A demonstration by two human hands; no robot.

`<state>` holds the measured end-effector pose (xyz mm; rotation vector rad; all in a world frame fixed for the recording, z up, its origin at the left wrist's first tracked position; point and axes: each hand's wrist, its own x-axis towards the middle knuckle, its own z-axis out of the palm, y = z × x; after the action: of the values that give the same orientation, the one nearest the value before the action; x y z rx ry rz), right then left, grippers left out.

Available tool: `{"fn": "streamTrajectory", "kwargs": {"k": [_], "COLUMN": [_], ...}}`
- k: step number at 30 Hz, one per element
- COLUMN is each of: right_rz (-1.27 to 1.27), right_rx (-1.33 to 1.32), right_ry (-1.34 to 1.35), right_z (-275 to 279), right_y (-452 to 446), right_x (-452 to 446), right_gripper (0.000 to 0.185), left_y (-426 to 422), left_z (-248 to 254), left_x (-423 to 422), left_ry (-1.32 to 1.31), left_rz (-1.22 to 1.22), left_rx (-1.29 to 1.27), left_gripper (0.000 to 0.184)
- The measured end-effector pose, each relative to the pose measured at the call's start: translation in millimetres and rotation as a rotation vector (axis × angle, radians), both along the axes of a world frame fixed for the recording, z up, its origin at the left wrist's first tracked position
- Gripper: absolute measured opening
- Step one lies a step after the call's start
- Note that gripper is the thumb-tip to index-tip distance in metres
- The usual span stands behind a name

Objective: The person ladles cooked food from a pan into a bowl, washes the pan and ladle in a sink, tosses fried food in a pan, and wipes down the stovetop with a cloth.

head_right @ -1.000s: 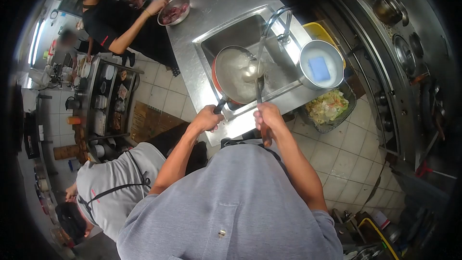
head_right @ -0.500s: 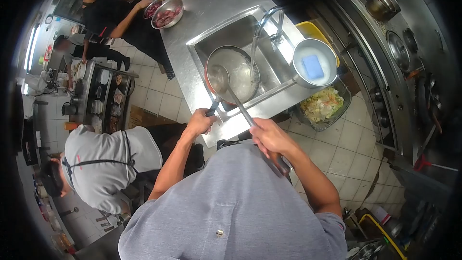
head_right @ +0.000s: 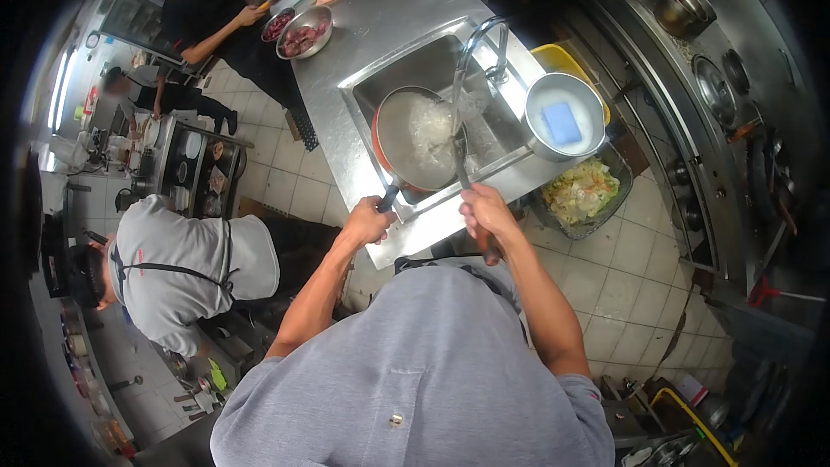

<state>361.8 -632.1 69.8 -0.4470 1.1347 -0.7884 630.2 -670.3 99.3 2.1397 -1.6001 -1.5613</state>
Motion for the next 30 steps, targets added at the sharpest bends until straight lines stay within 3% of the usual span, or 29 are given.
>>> {"fn": "streamTrajectory", "kwargs": {"k": [5, 9, 12, 13, 15, 18, 23, 30], "right_rz": [-0.024, 0.090, 0.220, 0.219, 0.243, 0.191, 0.088, -0.116], "right_rx": [-0.028, -0.093, -0.248, -0.248, -0.395, -0.309, -0.260, -0.318], "right_ry": [-0.216, -0.105, 0.395, 0.399, 0.957, 0.994, 0.973, 0.819], "right_z": [25.5, 50.1, 58.1, 54.8, 46.8, 51.0, 59.2, 3.7], "right_y": [7.0, 34.1, 60.3, 70.1, 90.6, 102.9, 102.8, 70.0], "right_x": [9.0, -5.8, -16.4, -19.5, -22.5, -30.1, -33.2, -39.3], "right_gripper": [0.013, 0.024, 0.054, 0.054, 0.058, 0.060, 0.059, 0.055], "left_y": [-11.0, -26.0, -33.0, -35.8, -40.0, -45.0, -50.8, -45.1], "left_z": [0.6, -8.5, -12.9, -9.4, -8.9, 2.5, 28.3, 41.0], "left_x": [2.1, 10.6, 18.5, 19.2, 26.3, 34.2, 32.4, 48.3], "left_ry": [-0.068, -0.174, -0.266, -0.323, -0.368, -0.437, -0.492, -0.513], "left_rz": [-0.050, -0.114, -0.172, -0.190, -0.200, -0.226, -0.165, -0.132], "left_rx": [-0.051, -0.147, -0.376, -0.475, -0.508, -0.652, -0.626, -0.910], "left_gripper": [0.026, 0.030, 0.029, 0.028, 0.026, 0.025, 0.032, 0.033]}}
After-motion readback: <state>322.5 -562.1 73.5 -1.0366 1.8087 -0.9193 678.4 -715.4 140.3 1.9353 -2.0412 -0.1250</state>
